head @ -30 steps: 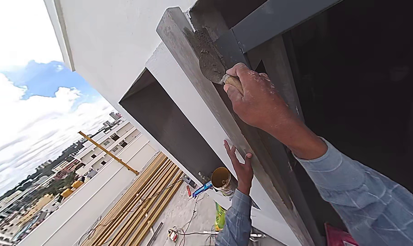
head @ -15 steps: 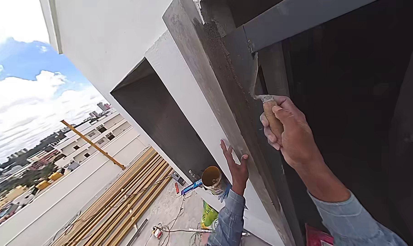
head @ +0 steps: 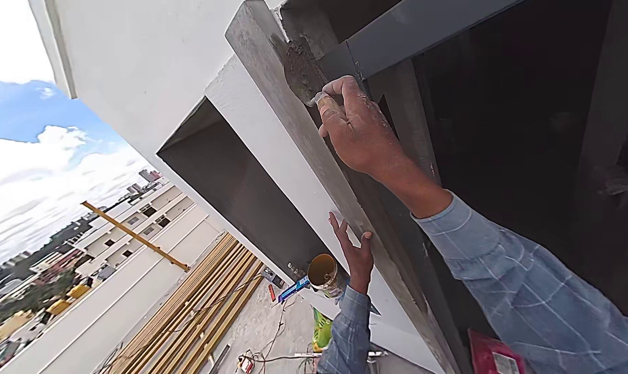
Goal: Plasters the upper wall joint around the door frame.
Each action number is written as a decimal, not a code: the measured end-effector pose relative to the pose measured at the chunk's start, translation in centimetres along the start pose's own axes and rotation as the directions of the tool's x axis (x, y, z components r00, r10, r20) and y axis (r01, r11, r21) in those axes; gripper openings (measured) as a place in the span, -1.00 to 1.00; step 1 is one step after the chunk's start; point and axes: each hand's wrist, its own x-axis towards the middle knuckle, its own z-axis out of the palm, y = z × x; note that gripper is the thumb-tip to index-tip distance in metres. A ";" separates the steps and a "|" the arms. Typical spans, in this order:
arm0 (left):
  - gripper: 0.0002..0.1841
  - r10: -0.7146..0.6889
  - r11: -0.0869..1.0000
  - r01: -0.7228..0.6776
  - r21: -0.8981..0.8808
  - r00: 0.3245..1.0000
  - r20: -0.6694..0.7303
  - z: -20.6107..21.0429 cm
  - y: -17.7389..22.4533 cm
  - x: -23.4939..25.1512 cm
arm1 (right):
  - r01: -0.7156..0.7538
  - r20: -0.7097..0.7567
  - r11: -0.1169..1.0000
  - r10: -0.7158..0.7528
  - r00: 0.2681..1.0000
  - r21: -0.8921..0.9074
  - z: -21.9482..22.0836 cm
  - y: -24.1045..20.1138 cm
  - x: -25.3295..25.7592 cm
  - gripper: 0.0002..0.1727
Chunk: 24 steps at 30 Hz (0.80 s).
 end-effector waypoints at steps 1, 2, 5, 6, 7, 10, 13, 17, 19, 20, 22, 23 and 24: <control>-0.14 0.006 1.000 -0.006 0.004 1.000 -0.002 0.0 0.0 0.0 | -0.016 0.017 1.000 0.017 1.000 -0.013 -0.1 -0.3 1.1 -0.61; -0.15 0.009 1.000 -0.009 0.008 1.000 -0.002 -0.1 0.0 0.0 | -0.023 0.035 1.000 0.024 0.999 -0.011 -0.3 -0.5 2.0 -0.63; -0.16 0.020 1.000 -0.020 0.018 1.000 -0.001 -0.1 -0.1 -0.1 | -0.079 0.129 0.996 0.072 0.989 0.050 -1.2 -1.5 3.2 -0.68; -0.16 0.020 1.000 -0.020 0.015 1.000 -0.001 -0.1 0.0 0.0 | -0.105 0.161 0.989 0.088 0.983 0.101 -1.4 -1.8 3.2 -0.70; -0.15 0.015 1.000 -0.015 0.013 1.000 0.000 -0.1 0.0 0.0 | -0.132 0.197 0.980 0.101 0.975 0.150 -1.5 -2.0 3.2 -0.71; -0.15 0.012 1.000 -0.012 0.015 1.000 0.000 -0.1 0.0 -0.1 | -0.178 0.231 0.969 0.136 0.963 0.171 -2.1 -2.6 3.8 -0.73; -0.16 0.014 1.000 -0.014 0.013 1.000 0.001 0.0 0.1 0.0 | -0.201 0.234 0.969 0.163 0.959 0.147 -2.7 -3.8 4.8 -0.75; -0.17 0.009 1.000 -0.009 0.024 1.000 -0.002 0.0 0.0 0.0 | -0.203 0.256 0.959 0.149 0.955 0.200 -2.8 -3.4 5.3 -0.75; -0.17 0.009 1.000 -0.009 0.015 1.000 0.002 -0.1 0.0 -0.1 | -0.218 0.268 0.950 0.155 0.951 0.224 -3.0 -2.9 4.7 -0.79; -0.17 0.009 1.000 -0.009 0.015 1.000 -0.003 -0.1 0.0 -0.1 | -0.223 0.270 0.946 0.156 0.950 0.237 -3.1 -2.9 4.3 -0.81; -0.14 0.012 1.000 -0.012 0.016 1.000 -0.008 0.1 0.0 0.0 | -0.219 0.263 0.940 0.149 0.953 0.262 -3.2 -3.4 3.7 -0.82; -0.14 0.008 1.000 -0.008 0.018 1.000 -0.008 0.2 0.1 0.0 | -0.217 0.264 0.940 0.146 0.953 0.263 -3.3 -3.7 3.6 -0.82; -0.14 0.006 1.000 -0.006 0.023 1.000 -0.010 0.2 0.1 -0.2 | -0.214 0.262 0.941 0.143 0.954 0.263 -3.2 -4.0 3.9 -0.82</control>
